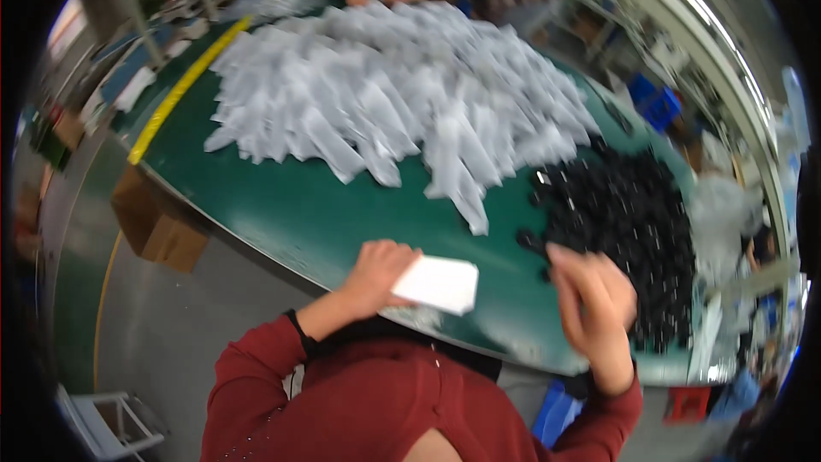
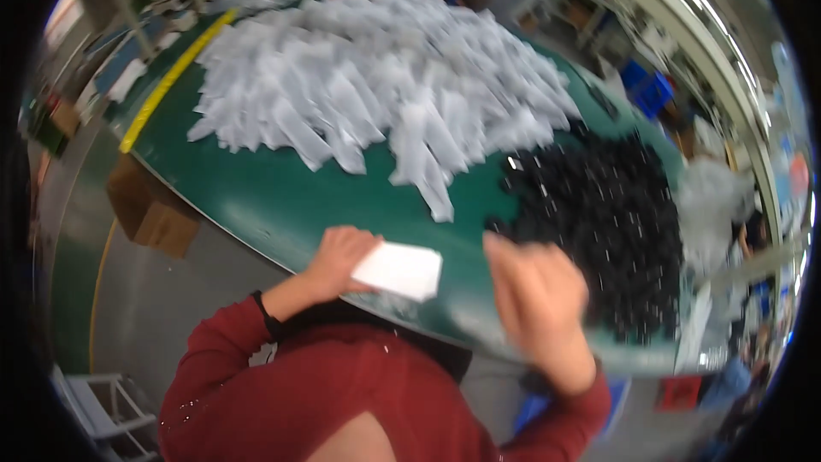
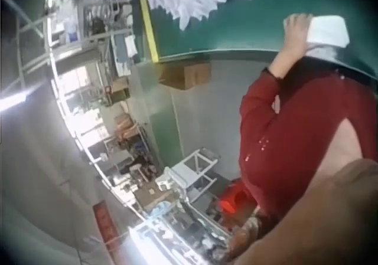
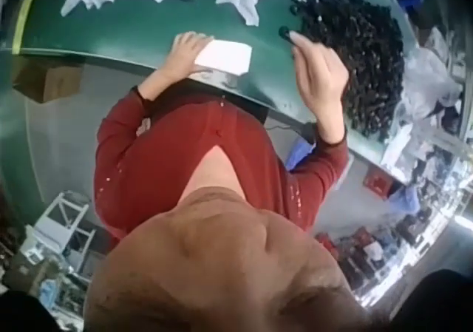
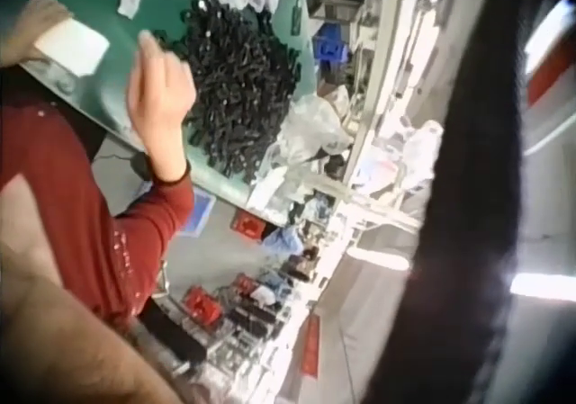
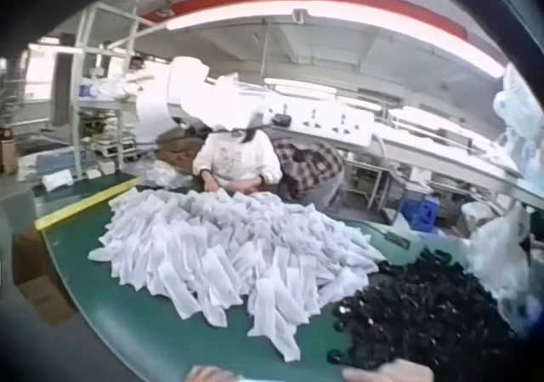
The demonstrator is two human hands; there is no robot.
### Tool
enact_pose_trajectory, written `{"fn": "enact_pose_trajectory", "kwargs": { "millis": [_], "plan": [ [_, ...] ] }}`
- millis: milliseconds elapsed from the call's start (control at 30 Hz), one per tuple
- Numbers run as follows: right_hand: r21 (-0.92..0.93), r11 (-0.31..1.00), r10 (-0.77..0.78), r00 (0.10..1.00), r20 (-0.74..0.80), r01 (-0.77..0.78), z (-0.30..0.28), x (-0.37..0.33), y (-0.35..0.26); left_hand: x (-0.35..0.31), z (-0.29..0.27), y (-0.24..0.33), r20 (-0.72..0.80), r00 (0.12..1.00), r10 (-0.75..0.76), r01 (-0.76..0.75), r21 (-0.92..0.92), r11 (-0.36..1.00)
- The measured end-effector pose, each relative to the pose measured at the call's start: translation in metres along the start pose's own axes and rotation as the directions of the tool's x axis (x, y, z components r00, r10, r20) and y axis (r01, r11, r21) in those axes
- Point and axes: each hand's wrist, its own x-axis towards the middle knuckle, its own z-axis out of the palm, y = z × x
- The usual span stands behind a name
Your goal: Packaging black cables into white protective sleeves at a factory workbench.
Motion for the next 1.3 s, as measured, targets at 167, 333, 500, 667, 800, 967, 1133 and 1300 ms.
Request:
{"fn": "enact_pose_trajectory", "kwargs": {
  "millis": [167, 333, 500, 667, 800, 967, 1133, 1300],
  "plan": [
    [-0.021, 0.837, 0.547, 0.834, 0.077, -0.547, 0.085, -0.070, 0.101, 0.010, -0.004, 0.000, -0.020, 0.998, 0.062, -0.061, 0.044, 0.997],
    [-0.267, 0.861, 0.472, 0.875, 0.104, -0.433, 0.125, -0.104, 0.133, 0.012, -0.007, 0.010, 0.032, 0.999, 0.033, -0.034, 0.024, 0.999],
    [-0.354, 0.872, 0.387, 0.919, 0.074, -0.339, 0.135, -0.112, 0.131, 0.029, -0.013, 0.049, -0.059, 0.997, 0.044, -0.042, 0.027, 0.999],
    [-0.065, 0.931, 0.338, 0.917, -0.209, -0.358, 0.133, -0.108, 0.113, 0.045, 0.021, 0.061, 0.000, 0.993, 0.118, -0.113, -0.266, 0.957],
    [0.631, 0.416, 0.734, 0.652, 0.193, -0.655, 0.118, -0.109, 0.068, 0.047, 0.030, 0.064, 0.027, 0.991, 0.128, -0.119, -0.236, 0.964],
    [0.527, 0.505, 0.677, 0.692, 0.251, -0.684, 0.120, -0.130, 0.038, 0.049, 0.037, 0.059, 0.018, 0.995, 0.103, -0.095, -0.247, 0.964],
    [0.399, 0.725, 0.584, 0.808, 0.078, -0.562, 0.124, -0.133, 0.018, 0.049, 0.033, 0.063, 0.008, 1.000, -0.011, 0.013, -0.345, 0.939],
    [0.429, 0.739, 0.577, 0.816, -0.006, -0.520, 0.135, -0.140, 0.010, 0.050, 0.031, 0.070, -0.080, 0.992, 0.095, -0.111, -0.226, 0.968]
  ]
}}
